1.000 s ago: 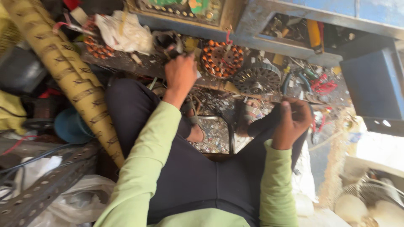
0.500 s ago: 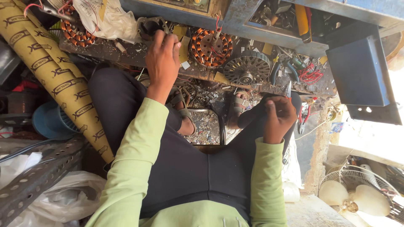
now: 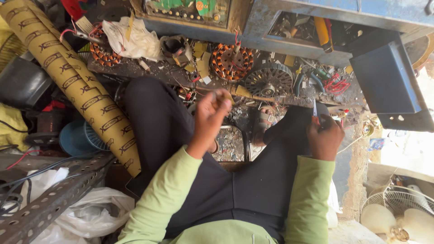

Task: The person works on a fan motor component, using scissors to trim a small piece of tape and then applying the tape to the motor windings and central shaft area.

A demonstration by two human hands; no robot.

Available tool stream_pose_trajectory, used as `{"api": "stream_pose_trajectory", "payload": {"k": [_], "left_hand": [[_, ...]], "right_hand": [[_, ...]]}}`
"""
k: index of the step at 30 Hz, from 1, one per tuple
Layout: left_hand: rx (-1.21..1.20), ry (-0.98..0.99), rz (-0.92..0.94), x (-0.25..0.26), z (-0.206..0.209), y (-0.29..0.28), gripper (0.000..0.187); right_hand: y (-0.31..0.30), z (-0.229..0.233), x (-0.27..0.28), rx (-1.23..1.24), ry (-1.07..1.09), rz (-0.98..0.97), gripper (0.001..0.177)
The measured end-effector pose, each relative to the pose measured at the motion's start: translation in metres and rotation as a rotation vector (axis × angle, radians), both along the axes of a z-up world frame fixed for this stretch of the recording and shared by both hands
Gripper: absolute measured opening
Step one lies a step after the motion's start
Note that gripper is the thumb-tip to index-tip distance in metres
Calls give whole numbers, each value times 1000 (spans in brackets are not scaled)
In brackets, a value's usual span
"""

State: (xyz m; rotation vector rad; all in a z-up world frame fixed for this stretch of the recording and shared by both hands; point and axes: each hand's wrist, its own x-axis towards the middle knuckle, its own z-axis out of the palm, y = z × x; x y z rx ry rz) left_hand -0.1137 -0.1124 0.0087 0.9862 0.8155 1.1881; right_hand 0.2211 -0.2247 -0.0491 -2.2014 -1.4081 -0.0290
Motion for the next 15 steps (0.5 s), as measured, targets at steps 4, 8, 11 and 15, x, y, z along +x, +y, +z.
{"api": "stream_pose_trajectory", "payload": {"k": [4, 8, 11, 15], "left_hand": [[-33, -37, -116, 11, 23, -35, 15], [-58, -84, -132, 21, 40, -50, 31], [96, 47, -159, 24, 41, -59, 18], [47, -4, -249, 32, 41, -64, 10]], "right_hand": [[-32, 12, -1, -77, 176, 2, 27], [-45, 38, -14, -120, 71, 99, 25], [-53, 54, -20, -330, 260, -101, 30], [-71, 65, -29, -235, 305, 12, 36]]}}
